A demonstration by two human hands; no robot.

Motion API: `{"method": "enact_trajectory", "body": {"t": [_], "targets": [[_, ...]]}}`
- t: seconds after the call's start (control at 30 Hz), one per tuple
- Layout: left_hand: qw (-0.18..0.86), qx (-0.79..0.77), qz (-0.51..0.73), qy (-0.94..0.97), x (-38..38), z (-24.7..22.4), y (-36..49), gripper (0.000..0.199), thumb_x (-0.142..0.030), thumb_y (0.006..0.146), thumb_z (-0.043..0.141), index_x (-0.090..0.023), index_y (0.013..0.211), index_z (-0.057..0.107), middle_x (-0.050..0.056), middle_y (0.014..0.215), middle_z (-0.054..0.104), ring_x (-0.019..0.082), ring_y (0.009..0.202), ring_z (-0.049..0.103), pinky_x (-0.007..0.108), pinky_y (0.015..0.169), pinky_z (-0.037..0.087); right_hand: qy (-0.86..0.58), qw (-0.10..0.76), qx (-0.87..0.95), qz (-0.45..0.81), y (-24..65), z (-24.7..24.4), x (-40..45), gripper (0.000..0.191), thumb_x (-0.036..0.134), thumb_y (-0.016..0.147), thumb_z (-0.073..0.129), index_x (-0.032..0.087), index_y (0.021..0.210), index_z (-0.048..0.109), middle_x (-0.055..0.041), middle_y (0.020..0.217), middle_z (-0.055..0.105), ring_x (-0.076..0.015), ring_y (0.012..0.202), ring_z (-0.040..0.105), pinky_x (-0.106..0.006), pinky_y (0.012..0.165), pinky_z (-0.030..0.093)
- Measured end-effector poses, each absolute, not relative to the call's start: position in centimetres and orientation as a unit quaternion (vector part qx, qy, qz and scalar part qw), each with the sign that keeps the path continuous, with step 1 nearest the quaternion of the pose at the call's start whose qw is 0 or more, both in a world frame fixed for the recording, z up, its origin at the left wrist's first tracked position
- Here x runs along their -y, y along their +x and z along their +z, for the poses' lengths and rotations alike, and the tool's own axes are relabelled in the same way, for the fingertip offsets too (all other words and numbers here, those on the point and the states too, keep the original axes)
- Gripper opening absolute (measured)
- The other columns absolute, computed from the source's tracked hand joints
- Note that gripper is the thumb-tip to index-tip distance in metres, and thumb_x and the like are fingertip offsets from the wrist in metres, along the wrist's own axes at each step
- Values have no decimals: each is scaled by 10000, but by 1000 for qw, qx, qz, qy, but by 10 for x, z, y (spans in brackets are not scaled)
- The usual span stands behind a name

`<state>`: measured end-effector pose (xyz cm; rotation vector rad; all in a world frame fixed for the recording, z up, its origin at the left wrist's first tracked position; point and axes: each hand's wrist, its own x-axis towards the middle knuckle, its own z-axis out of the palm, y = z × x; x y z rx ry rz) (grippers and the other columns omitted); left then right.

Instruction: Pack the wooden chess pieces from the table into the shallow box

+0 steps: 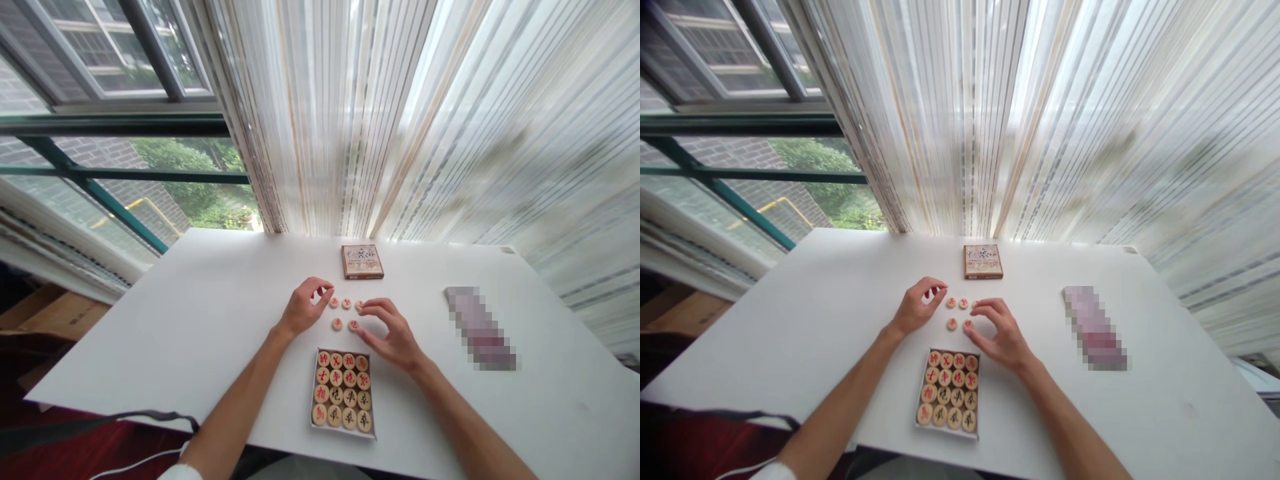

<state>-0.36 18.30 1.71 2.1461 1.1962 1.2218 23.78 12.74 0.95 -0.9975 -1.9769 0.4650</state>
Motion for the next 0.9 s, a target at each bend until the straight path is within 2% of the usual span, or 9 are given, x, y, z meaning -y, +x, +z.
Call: {"method": "enact_trajectory", "body": {"t": [0.13,0.23,0.33,0.57,0.73,0.8,0.9], "targets": [[192,-430,473,745,-201,36,3,153,-311,969,582,-193,983,680,46,940,713,145,757,617,280,699,497,-357,333,842,227,224,22,-106,371,421,775,820,224,1042,654,-80,1050,624,-254,1024,592,-448,951,519],[179,-439,493,729,-217,47,8,194,-345,976,566,-190,970,683,44,919,716,147,757,619,278,692,494,-351,269,866,235,212,25,-92,578,496,653,887,236,1110,644,-96,1160,601,-284,1083,553,-457,943,514],[170,-448,507,717,-229,51,11,234,-375,984,549,-182,961,679,48,909,716,152,779,629,279,708,495,-351,246,876,222,204,25,-88,617,475,624,905,237,1122,631,-95,1197,595,-305,1119,530,-506,1001,458],[192,-445,478,733,-224,35,6,294,-434,977,543,-183,918,687,45,880,721,146,738,617,261,673,488,-358,244,876,213,206,23,-91,498,341,690,865,228,1109,619,-79,1102,622,-278,1041,547,-468,951,460],[204,-447,452,744,-205,15,-9,300,-413,982,533,-175,863,670,37,833,702,133,696,586,253,648,470,-344,268,868,237,210,21,-93,520,423,706,859,228,1129,627,-84,1122,628,-272,1057,559,-454,955,476],[209,-442,441,752,-197,8,-13,274,-386,981,539,-175,860,664,29,818,691,128,691,585,250,643,466,-345,296,858,237,213,16,-97,397,390,785,803,227,1106,636,-84,1101,642,-259,1037,578,-431,929,499],[213,-438,431,759,-190,0,-14,238,-366,977,543,-179,879,654,24,823,675,125,689,586,248,631,468,-367,371,826,212,220,6,-109,111,273,921,649,230,1022,651,-68,983,672,-230,941,618,-411,887,523]]}}
